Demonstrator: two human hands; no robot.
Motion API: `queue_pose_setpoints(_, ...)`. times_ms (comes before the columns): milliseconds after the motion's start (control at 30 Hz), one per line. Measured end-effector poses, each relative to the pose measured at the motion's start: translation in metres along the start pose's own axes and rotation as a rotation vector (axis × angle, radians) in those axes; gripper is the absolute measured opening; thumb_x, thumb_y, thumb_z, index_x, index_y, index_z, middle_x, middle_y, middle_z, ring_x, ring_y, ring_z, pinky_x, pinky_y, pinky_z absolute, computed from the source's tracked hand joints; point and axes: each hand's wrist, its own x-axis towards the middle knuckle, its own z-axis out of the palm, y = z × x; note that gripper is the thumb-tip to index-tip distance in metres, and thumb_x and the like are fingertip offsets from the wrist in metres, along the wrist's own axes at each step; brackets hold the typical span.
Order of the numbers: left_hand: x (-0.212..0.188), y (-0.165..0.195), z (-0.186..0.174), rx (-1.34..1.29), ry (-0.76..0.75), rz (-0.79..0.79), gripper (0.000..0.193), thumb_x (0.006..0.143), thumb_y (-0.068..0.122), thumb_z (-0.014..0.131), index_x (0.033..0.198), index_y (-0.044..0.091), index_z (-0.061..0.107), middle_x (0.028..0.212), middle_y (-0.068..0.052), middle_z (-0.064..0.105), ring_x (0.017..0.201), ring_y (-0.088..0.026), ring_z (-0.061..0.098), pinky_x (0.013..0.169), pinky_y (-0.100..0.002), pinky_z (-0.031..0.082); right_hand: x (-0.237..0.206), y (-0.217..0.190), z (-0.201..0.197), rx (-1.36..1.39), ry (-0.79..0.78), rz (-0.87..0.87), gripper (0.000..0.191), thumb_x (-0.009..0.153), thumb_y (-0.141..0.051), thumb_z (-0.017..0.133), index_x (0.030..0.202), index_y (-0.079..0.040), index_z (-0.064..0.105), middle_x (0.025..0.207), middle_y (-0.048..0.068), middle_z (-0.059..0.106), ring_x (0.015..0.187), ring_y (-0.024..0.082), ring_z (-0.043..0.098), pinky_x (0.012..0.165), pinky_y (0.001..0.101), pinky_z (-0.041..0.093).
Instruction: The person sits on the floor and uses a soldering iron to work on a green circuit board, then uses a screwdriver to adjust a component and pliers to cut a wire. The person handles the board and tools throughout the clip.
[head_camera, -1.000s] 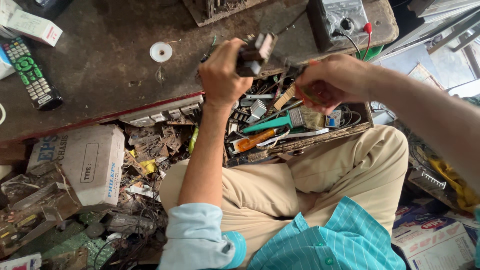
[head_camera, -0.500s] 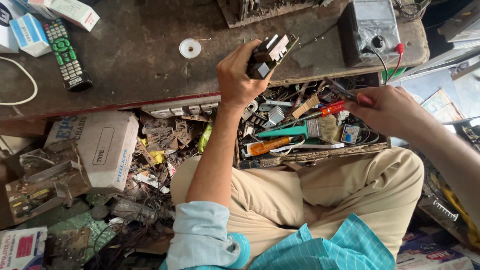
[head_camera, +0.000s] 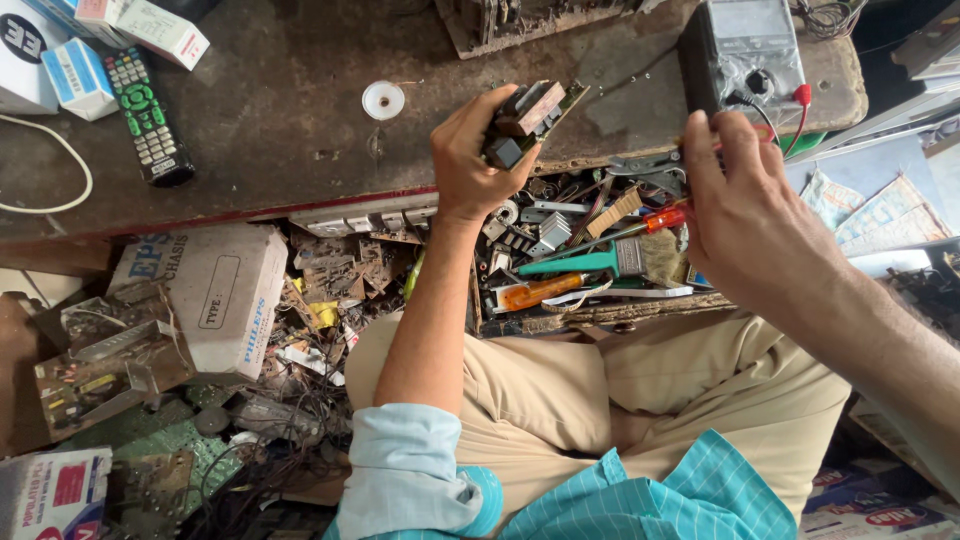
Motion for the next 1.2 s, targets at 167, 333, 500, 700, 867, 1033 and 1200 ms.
queue_pose_setpoints(167, -0.004, -0.008, 0.019, 0.170, 0.053, 0.041, 0.025, 0.096, 0.029, 0.077, 0.107, 0.008, 0.069, 0.097, -0.009, 0.078, 0.086, -0.021, 0.080, 0.077, -0.033, 0.067, 0.008, -0.007, -0.004, 0.017, 0.097, -0.048, 0.066, 0.095, -0.006, 0.059, 0.149, 0.020, 0.032, 0.145, 0.043, 0.035, 0.126, 0.056, 0.051, 0.104, 0.0534, 0.050)
queue_pose_setpoints(333, -0.008, -0.008, 0.025, 0.336, 0.064, 0.130, 0.028, 0.102, 0.034, 0.072, 0.108, 0.007, 0.066, 0.102, -0.012, 0.076, 0.094, -0.026, 0.079, 0.084, -0.037, 0.067, 0.016, -0.012, 0.001, 0.058, 0.085, -0.010, 0.066, 0.099, -0.014, 0.063, 0.149, 0.020, 0.035, 0.142, 0.042, 0.039, 0.125, 0.057, 0.051, 0.103, 0.0562, 0.050)
queue_pose_setpoints(500, -0.004, 0.001, 0.025, 0.264, 0.023, 0.101, 0.025, 0.097, 0.030, 0.073, 0.106, 0.008, 0.067, 0.096, -0.010, 0.076, 0.086, -0.023, 0.079, 0.077, -0.035, 0.066, 0.021, -0.010, 0.011, 0.070, 0.039, 0.048, 0.065, 0.101, -0.021, 0.065, 0.149, 0.015, 0.039, 0.135, 0.040, 0.044, 0.123, 0.054, 0.053, 0.100, 0.0580, 0.050)
queue_pose_setpoints(700, 0.011, -0.001, 0.000, 0.270, -0.263, 0.057, 0.022, 0.092, 0.020, 0.079, 0.102, 0.005, 0.066, 0.076, -0.005, 0.070, 0.059, -0.017, 0.069, 0.052, -0.032, 0.058, 0.009, 0.004, 0.050, 0.151, -0.194, 0.122, 0.073, 0.094, -0.031, 0.067, 0.149, 0.008, 0.039, 0.135, 0.037, 0.044, 0.117, 0.050, 0.054, 0.097, 0.0577, 0.050)
queue_pose_setpoints(867, 0.022, -0.002, -0.018, 0.404, -0.441, 0.166, 0.023, 0.078, 0.019, 0.082, 0.087, 0.010, 0.064, 0.073, -0.006, 0.069, 0.062, -0.021, 0.069, 0.057, -0.038, 0.058, 0.000, -0.007, 0.088, 0.224, -0.200, 0.104, 0.094, 0.079, -0.049, 0.078, 0.145, 0.008, 0.043, 0.136, 0.034, 0.044, 0.119, 0.049, 0.052, 0.097, 0.0562, 0.049)
queue_pose_setpoints(1033, 0.032, 0.006, -0.021, 0.443, -0.527, 0.155, 0.023, 0.070, 0.018, 0.082, 0.082, 0.012, 0.063, 0.074, -0.004, 0.070, 0.068, -0.025, 0.072, 0.061, -0.042, 0.057, 0.022, 0.002, 0.070, 0.415, 0.151, -0.026, 0.050, 0.095, -0.027, 0.076, 0.132, 0.003, 0.062, 0.135, 0.026, 0.062, 0.117, 0.034, 0.068, 0.089, 0.0392, 0.059)
queue_pose_setpoints(1200, 0.040, 0.015, -0.029, 0.303, -0.475, 0.129, 0.027, 0.079, 0.025, 0.086, 0.082, 0.011, 0.063, 0.075, -0.006, 0.071, 0.069, -0.028, 0.071, 0.059, -0.044, 0.055, 0.060, 0.000, 0.055, 0.609, 0.273, -0.130, 0.037, 0.101, -0.005, 0.074, 0.136, 0.001, 0.063, 0.126, 0.018, 0.072, 0.112, 0.026, 0.075, 0.095, 0.0342, 0.062)
